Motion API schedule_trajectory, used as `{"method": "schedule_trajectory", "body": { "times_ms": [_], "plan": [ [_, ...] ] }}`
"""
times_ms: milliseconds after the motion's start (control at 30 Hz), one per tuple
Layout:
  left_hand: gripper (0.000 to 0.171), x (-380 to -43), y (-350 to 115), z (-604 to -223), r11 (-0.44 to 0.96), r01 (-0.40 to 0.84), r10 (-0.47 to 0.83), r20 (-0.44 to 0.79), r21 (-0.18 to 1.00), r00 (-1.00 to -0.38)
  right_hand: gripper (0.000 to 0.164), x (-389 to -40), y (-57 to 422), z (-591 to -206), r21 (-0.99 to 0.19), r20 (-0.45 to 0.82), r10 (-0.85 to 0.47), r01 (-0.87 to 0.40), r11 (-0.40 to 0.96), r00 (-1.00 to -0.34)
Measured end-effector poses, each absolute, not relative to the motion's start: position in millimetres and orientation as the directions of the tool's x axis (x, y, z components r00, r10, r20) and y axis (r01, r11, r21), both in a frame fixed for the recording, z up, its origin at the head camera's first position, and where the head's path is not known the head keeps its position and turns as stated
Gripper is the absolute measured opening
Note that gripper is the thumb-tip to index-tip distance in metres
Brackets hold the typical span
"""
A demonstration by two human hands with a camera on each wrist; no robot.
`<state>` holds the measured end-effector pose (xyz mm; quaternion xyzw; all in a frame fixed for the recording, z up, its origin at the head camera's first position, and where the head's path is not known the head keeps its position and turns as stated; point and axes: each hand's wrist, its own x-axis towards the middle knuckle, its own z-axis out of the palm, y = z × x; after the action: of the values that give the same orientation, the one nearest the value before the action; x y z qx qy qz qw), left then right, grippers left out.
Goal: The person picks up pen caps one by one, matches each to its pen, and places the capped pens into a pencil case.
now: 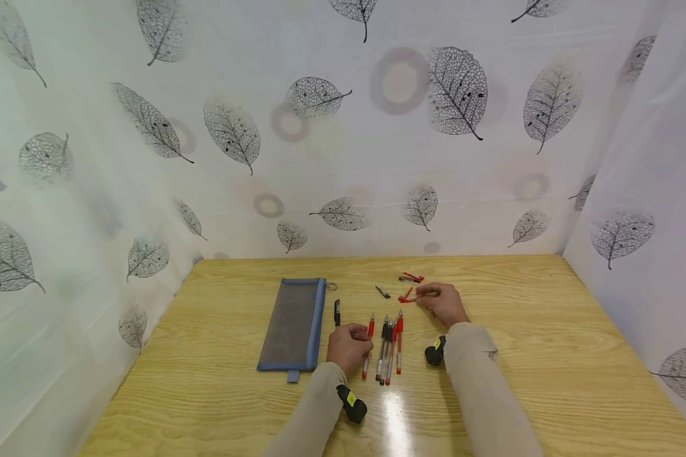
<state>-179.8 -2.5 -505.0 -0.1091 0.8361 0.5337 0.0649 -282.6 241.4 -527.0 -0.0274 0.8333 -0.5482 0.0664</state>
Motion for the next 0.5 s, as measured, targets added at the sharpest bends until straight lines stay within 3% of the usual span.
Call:
{"method": "schedule_trajectory", "body": {
  "times_ms": [500],
  "plan": [
    [0.022,-181.8,-2.1,-509.7,0.395,-0.269,-0.131,-0.236,0.878,-0.963,0.036,-277.1,242.5,-523.5,-0.898,-0.079,-0.155,0.003,0.439,-0.985]
  ]
}}
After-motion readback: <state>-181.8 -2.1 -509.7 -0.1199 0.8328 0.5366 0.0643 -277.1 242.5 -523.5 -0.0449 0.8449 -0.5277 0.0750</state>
